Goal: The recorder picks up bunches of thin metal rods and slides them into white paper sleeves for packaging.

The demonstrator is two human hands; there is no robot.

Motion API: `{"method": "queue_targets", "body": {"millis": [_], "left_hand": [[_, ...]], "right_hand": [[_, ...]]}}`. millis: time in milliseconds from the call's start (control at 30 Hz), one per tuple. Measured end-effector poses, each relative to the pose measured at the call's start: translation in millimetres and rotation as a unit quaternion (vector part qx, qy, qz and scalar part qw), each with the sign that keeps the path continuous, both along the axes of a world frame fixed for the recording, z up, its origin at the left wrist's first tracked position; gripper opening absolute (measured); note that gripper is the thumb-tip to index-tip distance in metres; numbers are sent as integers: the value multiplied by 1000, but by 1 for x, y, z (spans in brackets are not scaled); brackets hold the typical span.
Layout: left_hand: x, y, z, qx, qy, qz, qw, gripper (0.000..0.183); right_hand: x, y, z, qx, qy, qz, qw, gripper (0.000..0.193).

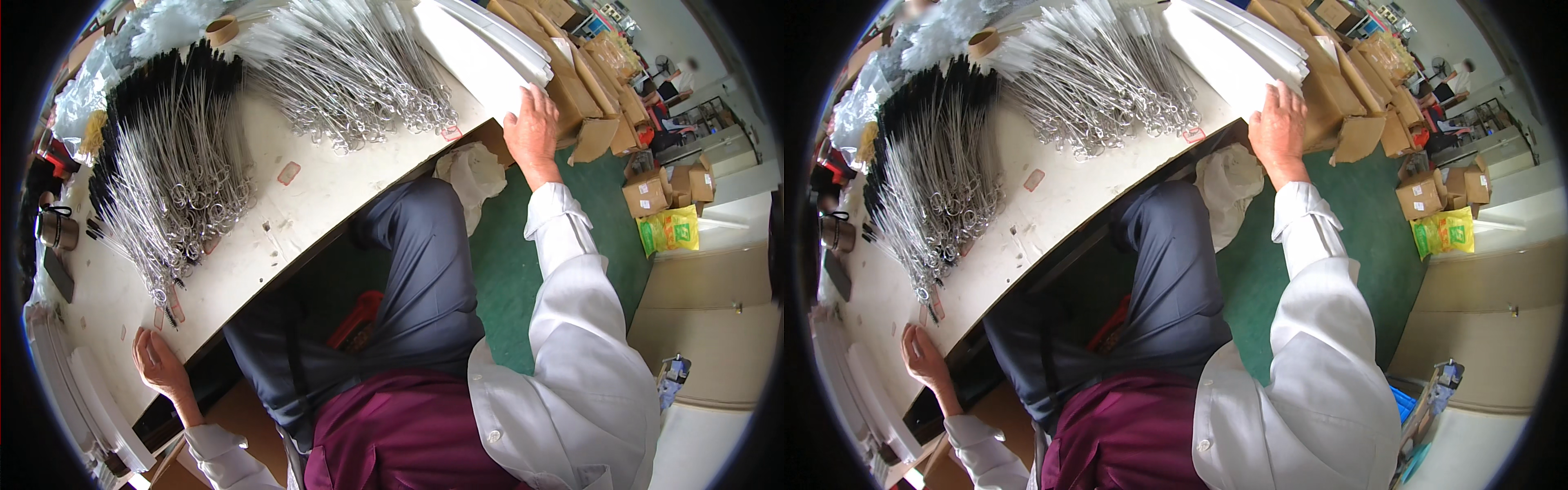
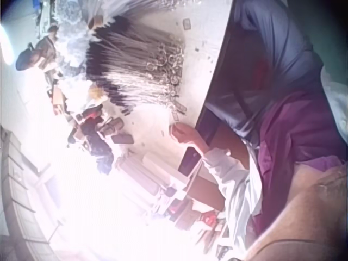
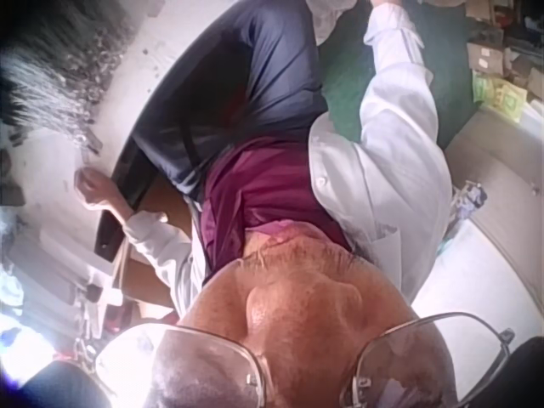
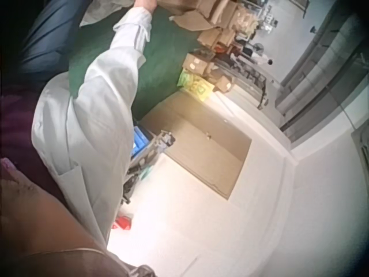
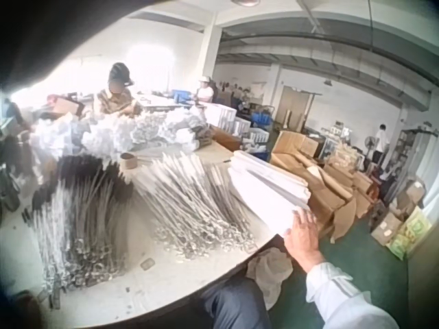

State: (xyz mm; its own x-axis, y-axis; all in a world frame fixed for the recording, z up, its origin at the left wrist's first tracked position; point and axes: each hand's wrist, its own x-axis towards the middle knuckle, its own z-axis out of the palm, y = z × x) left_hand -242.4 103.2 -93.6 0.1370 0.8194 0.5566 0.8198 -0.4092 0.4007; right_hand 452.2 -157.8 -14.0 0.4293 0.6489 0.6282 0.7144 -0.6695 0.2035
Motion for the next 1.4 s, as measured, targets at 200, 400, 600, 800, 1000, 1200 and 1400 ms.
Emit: {"method": "queue_targets", "body": {"millis": [200, 400, 600, 800, 1000, 1200, 1400], "left_hand": [[7, -4, 8, 4, -15, 10, 1000, 17], [52, -55, 70, 73, -2, -130, 989, 19], [135, -106, 131, 27, 65, -352, 933, 38], [179, -98, 112, -45, 165, -380, 909, 72], [205, -89, 93, -84, 152, -405, 897, 72], [202, -87, 95, -107, 167, -322, 926, 65], [192, -90, 84, -81, 186, -311, 929, 62]], "right_hand": [[-31, 17, 31, 202, 106, 159, 960, 52], [-159, 43, 55, 97, 273, 379, 879, 60], [-223, 58, 29, -87, 335, 487, 802, 56], [-252, 68, 23, -114, 306, 543, 774, 60], [-263, 72, 13, -126, 302, 567, 756, 60], [-267, 77, 12, -24, 264, 497, 826, 54], [-289, 68, -6, -12, 294, 414, 862, 46]]}}
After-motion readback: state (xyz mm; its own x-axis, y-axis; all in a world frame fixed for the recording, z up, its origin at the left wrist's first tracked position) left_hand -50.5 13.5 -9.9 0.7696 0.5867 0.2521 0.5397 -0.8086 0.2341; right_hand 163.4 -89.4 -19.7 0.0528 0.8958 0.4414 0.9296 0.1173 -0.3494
